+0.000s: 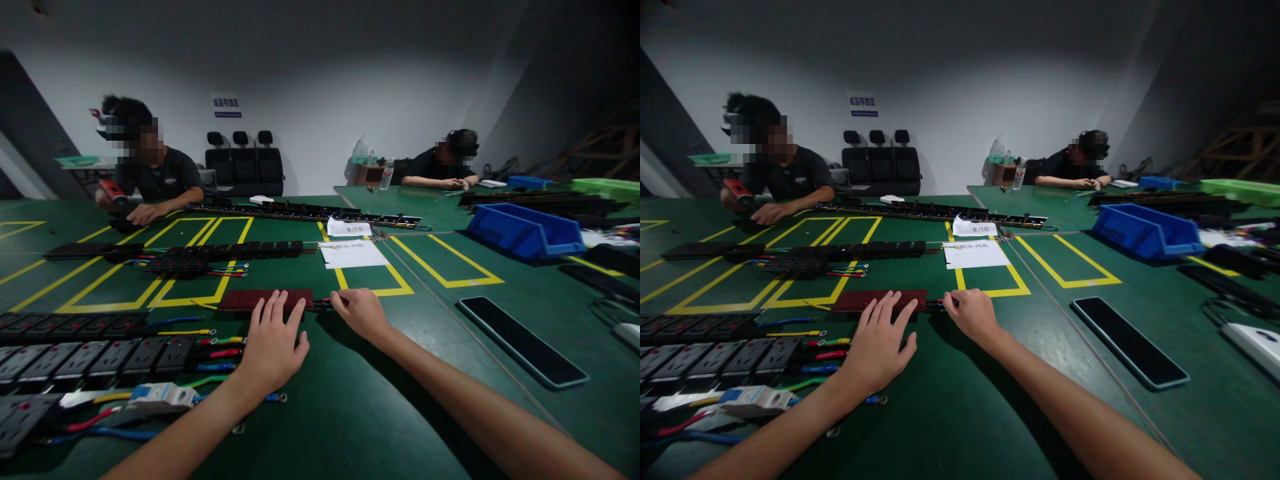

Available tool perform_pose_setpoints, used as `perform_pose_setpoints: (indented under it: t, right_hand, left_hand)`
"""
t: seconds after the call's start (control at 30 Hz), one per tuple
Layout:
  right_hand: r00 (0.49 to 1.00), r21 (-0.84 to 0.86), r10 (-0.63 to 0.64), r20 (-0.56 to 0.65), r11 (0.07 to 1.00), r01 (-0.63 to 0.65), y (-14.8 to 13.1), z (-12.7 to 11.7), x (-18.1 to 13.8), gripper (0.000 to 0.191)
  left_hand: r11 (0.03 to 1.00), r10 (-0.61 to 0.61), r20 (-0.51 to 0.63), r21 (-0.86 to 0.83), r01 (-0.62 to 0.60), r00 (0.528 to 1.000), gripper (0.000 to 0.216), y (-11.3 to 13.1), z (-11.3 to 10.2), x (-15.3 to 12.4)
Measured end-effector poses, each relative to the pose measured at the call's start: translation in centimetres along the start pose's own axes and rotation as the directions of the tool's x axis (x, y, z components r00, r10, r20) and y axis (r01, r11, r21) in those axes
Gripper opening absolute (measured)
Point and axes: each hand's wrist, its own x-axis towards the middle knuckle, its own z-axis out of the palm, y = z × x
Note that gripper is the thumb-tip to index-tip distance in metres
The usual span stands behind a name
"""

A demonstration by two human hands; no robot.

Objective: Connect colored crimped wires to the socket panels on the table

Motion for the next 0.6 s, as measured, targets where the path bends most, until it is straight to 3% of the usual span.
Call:
perform_pose_setpoints:
  t: [0.33, 0.6]
  right_hand:
    - [0.998, 0.002, -0.020, -0.054, 1.000, 0.020, -0.28, -0.20, -0.26, 0.049]
    - [0.989, -0.094, 0.124, -0.083, 0.987, -0.131, -0.62, -0.50, -0.28, 0.047]
  left_hand:
    - [1.000, -0.004, 0.001, -0.001, 0.004, 1.000, 0.055, -0.03, 0.02, -0.03]
    - [1.000, -0.008, 0.015, 0.000, 0.008, 1.000, 0.055, 0.03, -0.21, 0.01]
